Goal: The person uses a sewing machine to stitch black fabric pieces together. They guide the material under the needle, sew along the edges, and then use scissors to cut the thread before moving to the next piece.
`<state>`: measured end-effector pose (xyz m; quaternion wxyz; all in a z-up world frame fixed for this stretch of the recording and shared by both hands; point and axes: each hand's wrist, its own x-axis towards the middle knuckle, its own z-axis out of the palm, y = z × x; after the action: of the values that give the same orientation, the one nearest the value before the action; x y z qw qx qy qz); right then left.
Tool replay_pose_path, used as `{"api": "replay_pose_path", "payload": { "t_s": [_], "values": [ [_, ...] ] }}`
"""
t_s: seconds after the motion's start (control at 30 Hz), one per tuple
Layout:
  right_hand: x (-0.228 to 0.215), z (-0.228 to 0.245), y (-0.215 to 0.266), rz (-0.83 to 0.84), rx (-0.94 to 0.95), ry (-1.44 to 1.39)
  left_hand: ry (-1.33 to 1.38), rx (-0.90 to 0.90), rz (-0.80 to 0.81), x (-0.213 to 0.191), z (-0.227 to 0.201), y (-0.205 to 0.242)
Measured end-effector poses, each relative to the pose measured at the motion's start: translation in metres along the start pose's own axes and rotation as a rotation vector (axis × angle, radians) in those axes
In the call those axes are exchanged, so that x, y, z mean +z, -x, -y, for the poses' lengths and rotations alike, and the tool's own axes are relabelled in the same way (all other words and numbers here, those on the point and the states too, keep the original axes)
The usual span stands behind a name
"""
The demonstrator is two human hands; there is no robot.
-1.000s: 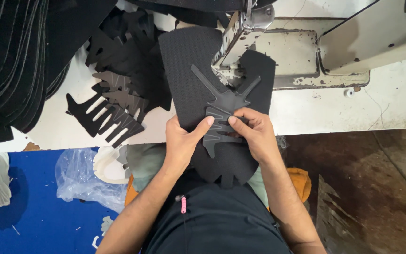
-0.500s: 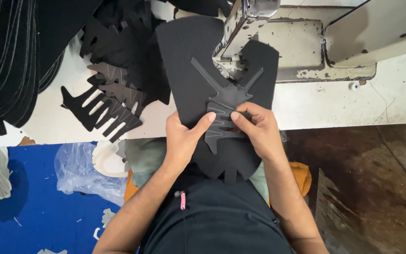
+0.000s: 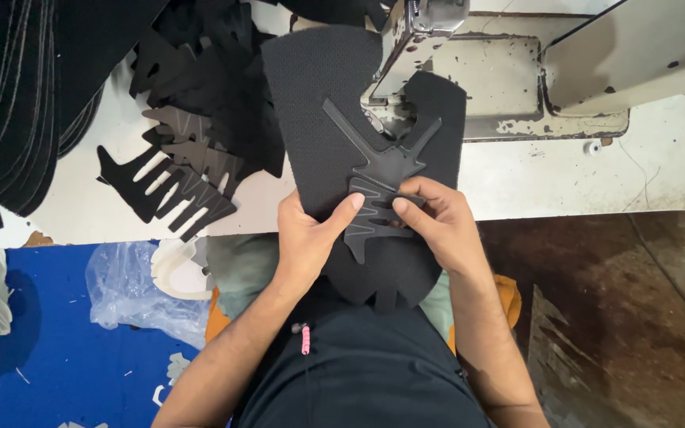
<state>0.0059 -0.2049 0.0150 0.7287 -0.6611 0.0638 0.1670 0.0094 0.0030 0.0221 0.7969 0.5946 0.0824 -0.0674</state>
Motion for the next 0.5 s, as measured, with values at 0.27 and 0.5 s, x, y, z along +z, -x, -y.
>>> {"api": "replay_pose_path", "payload": {
  "t_s": [0.27, 0.5],
  "values": [
    [0.007, 0.005, 0.002, -0.079, 0.001, -0.019, -0.038, 0.005, 0.028, -0.002, -0.003, 0.001],
    [0.013, 0.007, 0.007, -0.142, -0.025, 0.071, 0.136, -0.103, -0.002, 0.002, -0.011, 0.003]
  ]
}}
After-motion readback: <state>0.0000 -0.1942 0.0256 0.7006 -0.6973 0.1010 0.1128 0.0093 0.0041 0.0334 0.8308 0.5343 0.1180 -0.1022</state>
